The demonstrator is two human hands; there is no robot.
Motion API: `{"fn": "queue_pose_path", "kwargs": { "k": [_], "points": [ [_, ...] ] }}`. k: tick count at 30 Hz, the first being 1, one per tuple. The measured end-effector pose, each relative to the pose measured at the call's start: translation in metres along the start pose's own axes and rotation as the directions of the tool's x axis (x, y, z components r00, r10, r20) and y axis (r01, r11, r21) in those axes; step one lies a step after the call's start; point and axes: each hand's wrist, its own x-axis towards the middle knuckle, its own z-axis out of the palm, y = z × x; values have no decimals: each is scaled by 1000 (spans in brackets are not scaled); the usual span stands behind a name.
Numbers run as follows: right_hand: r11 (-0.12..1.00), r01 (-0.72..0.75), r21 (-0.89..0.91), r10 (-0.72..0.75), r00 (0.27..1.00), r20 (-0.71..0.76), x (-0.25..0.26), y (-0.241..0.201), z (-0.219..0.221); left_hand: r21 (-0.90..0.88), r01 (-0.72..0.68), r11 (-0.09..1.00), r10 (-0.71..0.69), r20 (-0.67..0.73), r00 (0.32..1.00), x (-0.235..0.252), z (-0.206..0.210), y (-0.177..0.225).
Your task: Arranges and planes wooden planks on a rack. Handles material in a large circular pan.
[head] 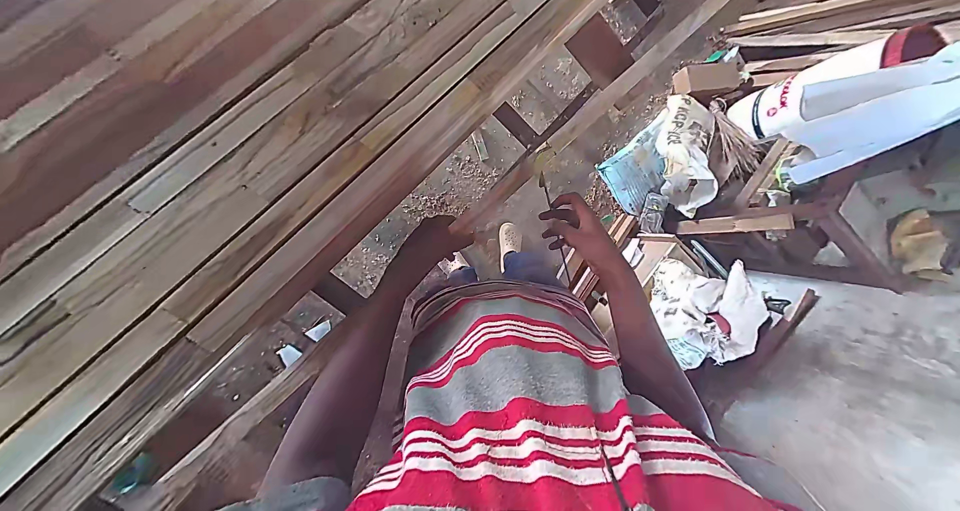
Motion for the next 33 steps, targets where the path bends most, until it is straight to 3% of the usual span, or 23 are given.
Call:
{"fn": "queue_pose_path", "kwargs": {
  "k": [2, 4, 6, 8, 9, 11, 14, 15, 18, 20, 22, 25, 28, 30, 33],
  "points": [
    [960, 17, 278, -62, 986, 155, 11, 9, -12, 36, 1, 999, 0, -35, 999, -3, -2, -1],
    [920, 54, 389, -158, 957, 242, 27, 22, -18, 191, 21, 981, 17, -195, 981, -17, 3, 6],
    [945, 234, 229, -284, 933, 221, 39, 29, -10, 231, 8, 973, 92, -418, 904, -38, 21, 6],
    [911, 399, -101, -388, 914, 117, 50, 34, 14, 215, -27, 976, 161, -638, 753, -61, 47, -1],
    [873, 414, -259, -414, 908, 59, 54, 41, 29, 175, -37, 984, 153, -717, 680, -75, 63, -3],
    [768, 434, -472, -504, 863, -27, 65, 58, 51, 86, -34, 996, 90, -821, 563, -102, 104, 0],
    [666, 517, -538, -662, 742, -106, 84, 80, 74, 80, -29, 996, 84, -880, 468, -133, 149, -7],
    [666, 515, -539, -659, 746, -101, 81, 90, 75, 64, -22, 998, 66, -872, 485, -142, 162, -12],
    [687, 415, -597, -510, 860, 11, 69, 127, 59, -3, -6, 1000, 1, -833, 553, -157, 185, -17],
    [709, 371, -600, -427, 903, 53, 59, 144, 43, -38, -63, 997, 6, -808, 590, -157, 192, -22],
    [776, 418, -472, -426, 899, 96, 42, 145, 35, -97, -118, 988, 0, -773, 634, -156, 196, -32],
    [932, 358, -57, -324, 892, 316, 18, 111, 41, -144, -183, 972, 20, -729, 684, -163, 205, -60],
    [934, 220, 281, -334, 815, 473, 34, 80, 68, -148, -190, 970, 28, -715, 699, -174, 212, -82],
    [933, 160, 323, -315, 796, 516, 60, 80, 88, -156, -179, 972, 9, -729, 685, -181, 220, -99],
    [981, 100, 167, -172, 848, 502, 84, 103, 91, -218, -166, 962, -54, -745, 664, -186, 236, -128]
  ]
}}
